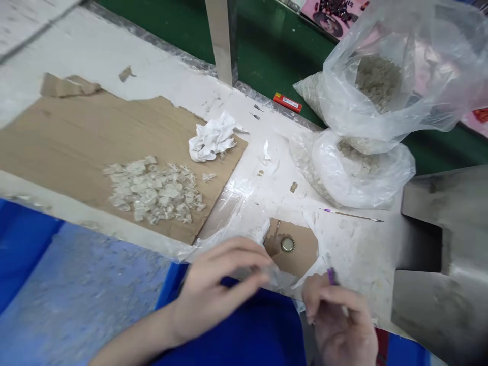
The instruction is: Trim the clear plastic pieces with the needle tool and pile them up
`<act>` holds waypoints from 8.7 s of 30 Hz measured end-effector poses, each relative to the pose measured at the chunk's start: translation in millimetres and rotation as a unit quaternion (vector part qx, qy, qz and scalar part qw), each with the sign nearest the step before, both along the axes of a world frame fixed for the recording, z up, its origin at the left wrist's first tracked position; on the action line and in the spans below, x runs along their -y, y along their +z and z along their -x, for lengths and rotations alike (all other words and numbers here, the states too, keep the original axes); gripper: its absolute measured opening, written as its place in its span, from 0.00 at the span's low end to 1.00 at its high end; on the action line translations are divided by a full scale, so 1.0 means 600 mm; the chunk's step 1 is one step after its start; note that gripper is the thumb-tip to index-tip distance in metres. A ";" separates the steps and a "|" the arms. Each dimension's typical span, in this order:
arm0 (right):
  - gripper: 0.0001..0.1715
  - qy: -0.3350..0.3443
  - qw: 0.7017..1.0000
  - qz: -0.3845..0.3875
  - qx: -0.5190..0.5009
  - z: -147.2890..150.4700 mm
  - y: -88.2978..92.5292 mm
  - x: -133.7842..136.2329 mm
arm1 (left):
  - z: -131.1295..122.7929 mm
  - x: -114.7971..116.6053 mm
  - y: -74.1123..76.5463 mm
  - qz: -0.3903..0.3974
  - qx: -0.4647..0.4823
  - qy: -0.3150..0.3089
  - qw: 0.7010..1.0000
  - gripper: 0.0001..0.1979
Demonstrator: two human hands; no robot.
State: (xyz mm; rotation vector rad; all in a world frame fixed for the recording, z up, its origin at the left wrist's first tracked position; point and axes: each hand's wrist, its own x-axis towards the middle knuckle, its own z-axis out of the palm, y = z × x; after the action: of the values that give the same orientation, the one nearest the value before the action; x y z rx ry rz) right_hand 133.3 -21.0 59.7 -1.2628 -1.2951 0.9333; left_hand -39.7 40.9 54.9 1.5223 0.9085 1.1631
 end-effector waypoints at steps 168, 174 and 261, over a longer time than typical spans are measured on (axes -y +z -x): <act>0.10 -0.024 0.986 -0.154 -0.060 0.001 -0.009 0.001 | -0.039 0.036 -0.028 0.498 0.284 -0.213 0.791 0.15; 0.10 -0.020 0.987 -0.150 -0.059 -0.001 -0.007 -0.001 | -0.039 0.036 -0.025 0.495 0.281 -0.208 0.795 0.13; 0.23 0.006 0.995 -0.079 -0.062 -0.019 0.015 0.007 | -0.036 0.025 0.003 0.131 0.077 -0.089 0.984 0.09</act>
State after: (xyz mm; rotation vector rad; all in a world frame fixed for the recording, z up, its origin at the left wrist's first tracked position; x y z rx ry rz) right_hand 144.4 -24.9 68.5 -1.0590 -1.2544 0.8849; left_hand -18.2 25.6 56.4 1.2553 0.7702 0.9764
